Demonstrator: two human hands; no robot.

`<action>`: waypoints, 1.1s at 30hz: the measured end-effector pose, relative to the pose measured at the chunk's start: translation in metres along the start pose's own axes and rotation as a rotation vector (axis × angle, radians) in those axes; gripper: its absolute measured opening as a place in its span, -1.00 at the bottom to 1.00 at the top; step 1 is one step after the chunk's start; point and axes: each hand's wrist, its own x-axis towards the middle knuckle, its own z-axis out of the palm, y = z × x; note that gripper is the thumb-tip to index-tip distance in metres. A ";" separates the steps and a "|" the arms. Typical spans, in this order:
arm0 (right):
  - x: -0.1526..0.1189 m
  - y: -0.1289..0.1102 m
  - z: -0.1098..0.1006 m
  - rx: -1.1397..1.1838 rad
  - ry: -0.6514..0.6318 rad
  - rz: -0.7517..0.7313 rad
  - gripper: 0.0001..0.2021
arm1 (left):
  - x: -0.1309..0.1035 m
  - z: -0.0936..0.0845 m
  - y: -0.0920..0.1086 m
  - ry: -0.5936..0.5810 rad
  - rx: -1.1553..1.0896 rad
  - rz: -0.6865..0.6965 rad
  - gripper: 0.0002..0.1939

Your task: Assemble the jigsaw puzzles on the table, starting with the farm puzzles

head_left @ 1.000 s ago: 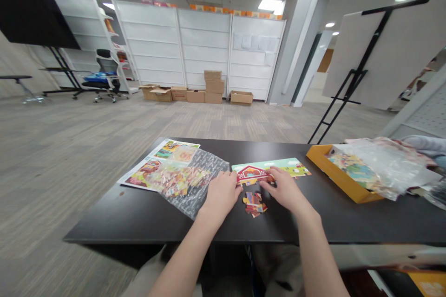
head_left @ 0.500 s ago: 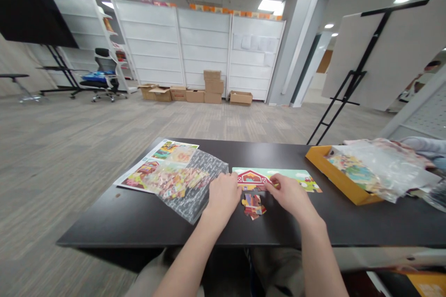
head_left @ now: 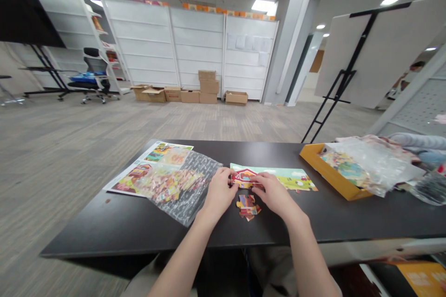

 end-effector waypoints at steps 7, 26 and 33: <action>0.002 0.006 0.001 0.033 0.001 -0.025 -0.74 | 0.004 -0.005 0.001 -0.128 -0.244 -0.087 -0.80; 0.001 -0.001 -0.002 0.145 -0.008 -0.047 -0.78 | -0.005 -0.014 0.018 -0.208 0.617 0.117 -0.69; 0.002 0.000 -0.003 0.122 0.037 0.000 -0.76 | -0.005 -0.013 0.018 -0.112 0.521 0.085 -0.71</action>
